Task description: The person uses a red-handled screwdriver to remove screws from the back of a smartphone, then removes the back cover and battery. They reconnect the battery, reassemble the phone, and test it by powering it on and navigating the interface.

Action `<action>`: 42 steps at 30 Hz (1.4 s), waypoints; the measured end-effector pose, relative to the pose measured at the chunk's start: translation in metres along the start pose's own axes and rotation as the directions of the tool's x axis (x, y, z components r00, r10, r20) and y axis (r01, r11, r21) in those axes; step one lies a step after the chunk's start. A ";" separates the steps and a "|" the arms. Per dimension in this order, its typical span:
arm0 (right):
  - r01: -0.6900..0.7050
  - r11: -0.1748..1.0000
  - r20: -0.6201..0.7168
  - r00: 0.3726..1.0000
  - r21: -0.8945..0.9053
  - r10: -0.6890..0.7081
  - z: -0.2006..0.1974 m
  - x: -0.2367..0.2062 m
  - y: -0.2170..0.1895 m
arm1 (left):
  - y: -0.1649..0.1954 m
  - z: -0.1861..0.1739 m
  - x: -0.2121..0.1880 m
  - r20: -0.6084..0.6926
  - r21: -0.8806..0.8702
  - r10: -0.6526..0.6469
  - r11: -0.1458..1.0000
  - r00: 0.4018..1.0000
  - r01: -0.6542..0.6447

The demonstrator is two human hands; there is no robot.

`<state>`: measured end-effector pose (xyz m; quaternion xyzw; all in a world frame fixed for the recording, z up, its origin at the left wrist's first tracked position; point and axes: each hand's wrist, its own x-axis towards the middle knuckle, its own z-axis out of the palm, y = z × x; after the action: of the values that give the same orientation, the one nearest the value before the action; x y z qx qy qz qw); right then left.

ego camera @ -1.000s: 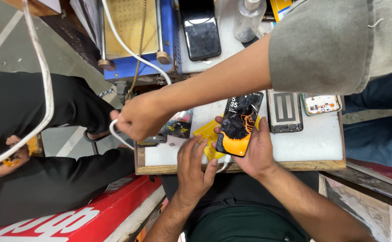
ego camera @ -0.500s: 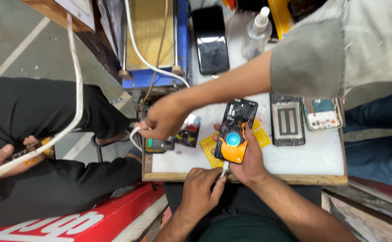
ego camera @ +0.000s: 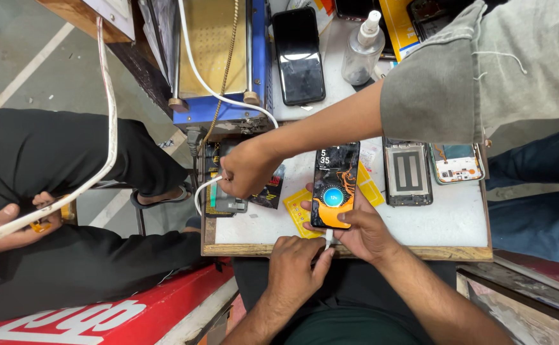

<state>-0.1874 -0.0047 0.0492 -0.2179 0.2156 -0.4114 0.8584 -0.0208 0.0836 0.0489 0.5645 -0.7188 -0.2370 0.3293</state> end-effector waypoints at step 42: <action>0.038 0.999 -0.158 0.987 0.008 -0.036 -0.020 -0.008 0.013 | -0.095 -0.117 -0.057 0.116 0.526 -0.819 0.531 0.562 0.664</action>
<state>-0.1948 0.0047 0.0278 -0.1837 0.2764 -0.4443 0.8321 0.1364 0.1191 0.0481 0.8242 -0.4814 -0.2895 -0.0709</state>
